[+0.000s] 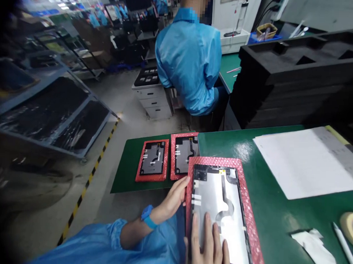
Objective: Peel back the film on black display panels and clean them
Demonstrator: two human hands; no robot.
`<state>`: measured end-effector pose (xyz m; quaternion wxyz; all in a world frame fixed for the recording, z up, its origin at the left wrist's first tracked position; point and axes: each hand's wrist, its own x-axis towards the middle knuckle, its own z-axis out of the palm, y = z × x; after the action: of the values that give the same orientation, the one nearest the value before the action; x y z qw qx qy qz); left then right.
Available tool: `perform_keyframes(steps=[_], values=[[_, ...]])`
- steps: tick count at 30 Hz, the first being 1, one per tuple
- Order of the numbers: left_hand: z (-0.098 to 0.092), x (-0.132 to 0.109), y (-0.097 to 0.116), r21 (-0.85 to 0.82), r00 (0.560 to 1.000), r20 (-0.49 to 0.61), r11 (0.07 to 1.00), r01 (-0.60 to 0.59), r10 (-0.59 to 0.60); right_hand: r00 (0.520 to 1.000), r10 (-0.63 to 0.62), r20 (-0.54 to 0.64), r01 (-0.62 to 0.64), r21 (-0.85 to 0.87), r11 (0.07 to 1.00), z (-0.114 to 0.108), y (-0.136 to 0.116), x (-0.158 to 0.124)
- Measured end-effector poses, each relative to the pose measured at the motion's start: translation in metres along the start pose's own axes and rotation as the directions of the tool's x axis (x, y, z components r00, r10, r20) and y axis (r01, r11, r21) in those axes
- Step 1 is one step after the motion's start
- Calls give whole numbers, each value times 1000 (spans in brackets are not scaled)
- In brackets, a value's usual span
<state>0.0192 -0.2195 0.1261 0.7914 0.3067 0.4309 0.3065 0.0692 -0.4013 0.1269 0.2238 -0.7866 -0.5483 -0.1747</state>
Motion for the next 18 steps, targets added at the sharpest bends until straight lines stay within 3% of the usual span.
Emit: perform_keyframes(steps=[5,12,15,18], values=[[4,-20,-3,-3,997,71,999,41,-41,999,-16,50,16,10,1000,-11,11,-2],[-12,-22,-23,25,994,-38,994,104,-103,996,-68,58,66,35,997,-27,24,5],[-16,-16,-25,30,993,-84,996,89,-86,997,-73,29,72,19,997,-24,26,9],[-17,-10,-26,33,992,-112,997,68,-63,990,-110,82,117,-77,990,-18,22,13]])
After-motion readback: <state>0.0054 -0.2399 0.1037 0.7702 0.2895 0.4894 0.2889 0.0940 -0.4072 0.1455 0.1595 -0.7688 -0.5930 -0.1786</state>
